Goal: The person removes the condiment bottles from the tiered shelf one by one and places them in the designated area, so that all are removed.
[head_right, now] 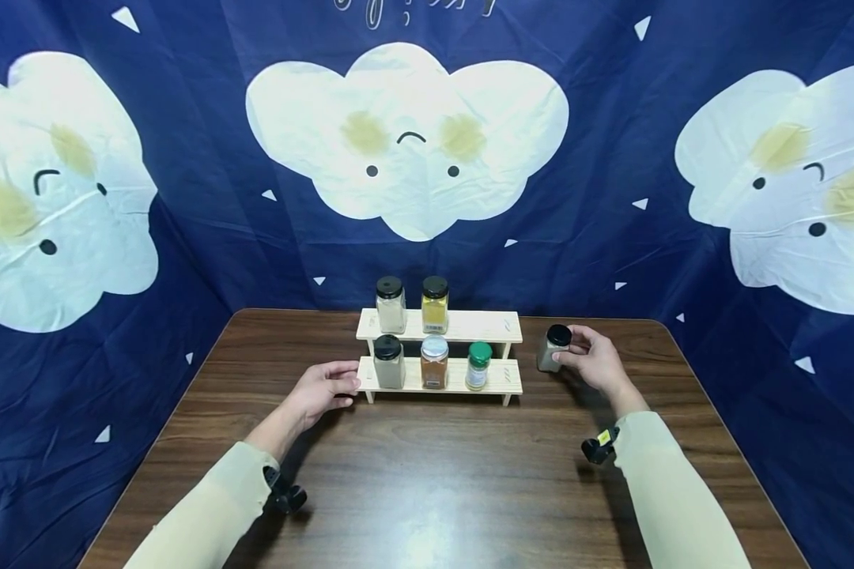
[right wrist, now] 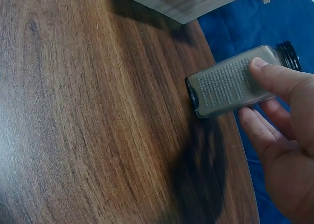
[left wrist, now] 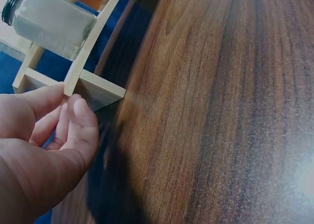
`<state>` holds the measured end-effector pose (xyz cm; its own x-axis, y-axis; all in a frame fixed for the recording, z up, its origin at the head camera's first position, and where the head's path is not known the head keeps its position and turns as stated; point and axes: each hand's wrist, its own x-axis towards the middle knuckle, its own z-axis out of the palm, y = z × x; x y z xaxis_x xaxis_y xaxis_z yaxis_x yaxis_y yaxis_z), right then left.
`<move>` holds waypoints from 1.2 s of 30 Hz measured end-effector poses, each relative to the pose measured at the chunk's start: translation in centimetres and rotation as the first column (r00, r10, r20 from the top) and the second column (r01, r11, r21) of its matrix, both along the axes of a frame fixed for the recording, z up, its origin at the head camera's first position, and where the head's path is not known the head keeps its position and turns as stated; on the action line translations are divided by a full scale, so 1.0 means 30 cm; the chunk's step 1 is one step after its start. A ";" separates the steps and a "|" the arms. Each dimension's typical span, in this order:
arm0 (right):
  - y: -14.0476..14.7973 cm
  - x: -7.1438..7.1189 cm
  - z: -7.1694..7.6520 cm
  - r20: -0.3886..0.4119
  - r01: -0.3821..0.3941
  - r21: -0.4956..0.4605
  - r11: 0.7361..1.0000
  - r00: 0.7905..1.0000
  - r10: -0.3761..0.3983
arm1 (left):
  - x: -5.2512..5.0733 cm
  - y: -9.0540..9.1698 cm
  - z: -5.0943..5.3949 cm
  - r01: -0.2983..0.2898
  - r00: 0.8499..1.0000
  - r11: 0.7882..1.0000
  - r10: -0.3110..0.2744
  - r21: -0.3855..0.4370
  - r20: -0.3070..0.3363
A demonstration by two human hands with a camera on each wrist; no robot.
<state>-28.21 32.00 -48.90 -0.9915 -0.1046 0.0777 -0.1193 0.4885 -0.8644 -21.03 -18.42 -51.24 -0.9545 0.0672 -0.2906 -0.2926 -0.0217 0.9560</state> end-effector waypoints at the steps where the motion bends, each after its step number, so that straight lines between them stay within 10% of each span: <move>1: 0.002 0.000 -0.001 0.001 0.000 0.001 1.000 1.000 0.000 | 0.000 0.001 -0.001 -0.002 1.000 1.000 0.002 0.000 0.001; 15: -0.027 -0.004 0.029 0.016 0.009 0.122 0.992 1.000 -0.011 | 0.000 -0.009 -0.011 -0.003 1.000 1.000 0.003 0.022 0.009; 36: -0.104 -0.032 0.249 -0.104 -0.095 0.339 0.936 0.985 0.138 | -0.004 -0.006 -0.003 0.020 1.000 1.000 -0.020 0.014 0.009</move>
<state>-29.16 28.88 -41.44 -0.9555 -0.2595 0.1405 -0.2884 0.7206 -0.6305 -21.16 -18.60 -51.34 -0.9501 0.0902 -0.2986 -0.3021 -0.0288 0.9528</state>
